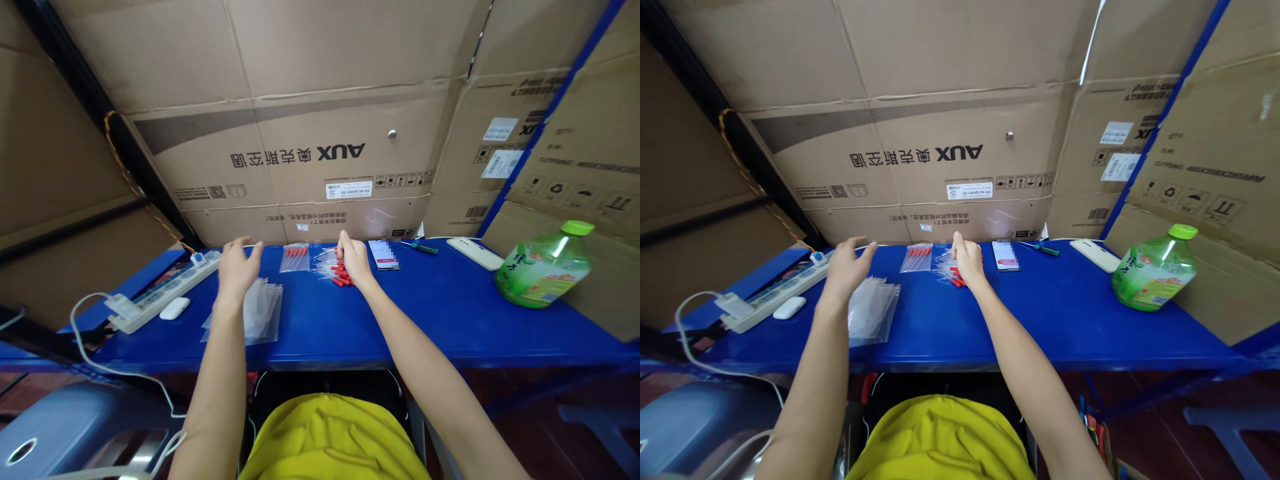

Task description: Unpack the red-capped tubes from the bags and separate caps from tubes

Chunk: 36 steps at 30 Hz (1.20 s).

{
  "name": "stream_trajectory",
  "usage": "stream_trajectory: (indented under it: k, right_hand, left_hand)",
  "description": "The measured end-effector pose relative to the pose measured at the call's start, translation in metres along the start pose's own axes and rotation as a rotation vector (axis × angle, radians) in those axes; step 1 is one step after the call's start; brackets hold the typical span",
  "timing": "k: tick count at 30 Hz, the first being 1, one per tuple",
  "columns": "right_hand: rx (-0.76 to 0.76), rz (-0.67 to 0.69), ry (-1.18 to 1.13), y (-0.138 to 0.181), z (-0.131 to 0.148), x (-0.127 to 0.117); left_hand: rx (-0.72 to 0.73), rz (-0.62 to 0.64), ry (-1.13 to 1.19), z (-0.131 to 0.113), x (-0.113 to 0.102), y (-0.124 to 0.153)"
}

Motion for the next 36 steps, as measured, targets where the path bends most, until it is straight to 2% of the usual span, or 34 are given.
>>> stream_trajectory:
  k: [1,3,5,8,11,16,22,26,30,33,36]
  right_hand:
    - [-0.009,0.001,0.009,0.000,0.000,0.000]
    - [-0.025,0.010,0.025,0.001,0.000,0.000]
    - [-0.031,0.023,0.036,0.001,-0.001,0.000]
    - [-0.025,0.030,0.047,0.001,-0.002,0.001]
    - [-0.035,0.033,0.064,0.001,-0.002,0.002]
    - [-0.056,0.077,0.092,0.001,-0.001,0.003]
    - [-0.021,0.127,0.074,0.003,-0.007,0.005]
    - [0.005,0.016,0.083,0.001,-0.013,0.002]
    - [0.047,-0.116,0.034,-0.007,-0.023,-0.005]
    - [0.016,-0.058,-0.035,-0.012,-0.031,-0.007]
    - [0.003,0.022,-0.091,-0.013,-0.037,-0.006]
  left_hand:
    - [0.040,0.061,0.077,-0.014,0.013,-0.007]
    - [0.031,0.192,0.205,-0.039,0.046,-0.019]
    - [-0.100,0.252,0.200,-0.054,0.079,-0.026]
    - [-0.320,0.236,0.049,-0.055,0.116,-0.025]
    - [-0.341,0.260,-0.074,-0.044,0.133,-0.019]
    - [-0.181,0.240,-0.068,-0.029,0.132,-0.011]
    - [-0.144,0.135,0.221,-0.038,0.117,-0.011]
    - [0.095,0.134,0.514,-0.058,0.104,-0.011]
    - [0.416,0.190,0.595,-0.078,0.091,0.003]
    - [0.611,0.323,0.577,-0.088,0.089,0.017]
    - [0.682,0.365,0.560,-0.091,0.092,0.023]
Point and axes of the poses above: each hand's wrist, its own y-axis away from the middle knuckle, its own x-axis out of the palm, z = x × y, the point moved 2 cm from there along -y, towards the middle knuckle, and after that the axes turned 9 degrees about -x, right-handed, at the moved point
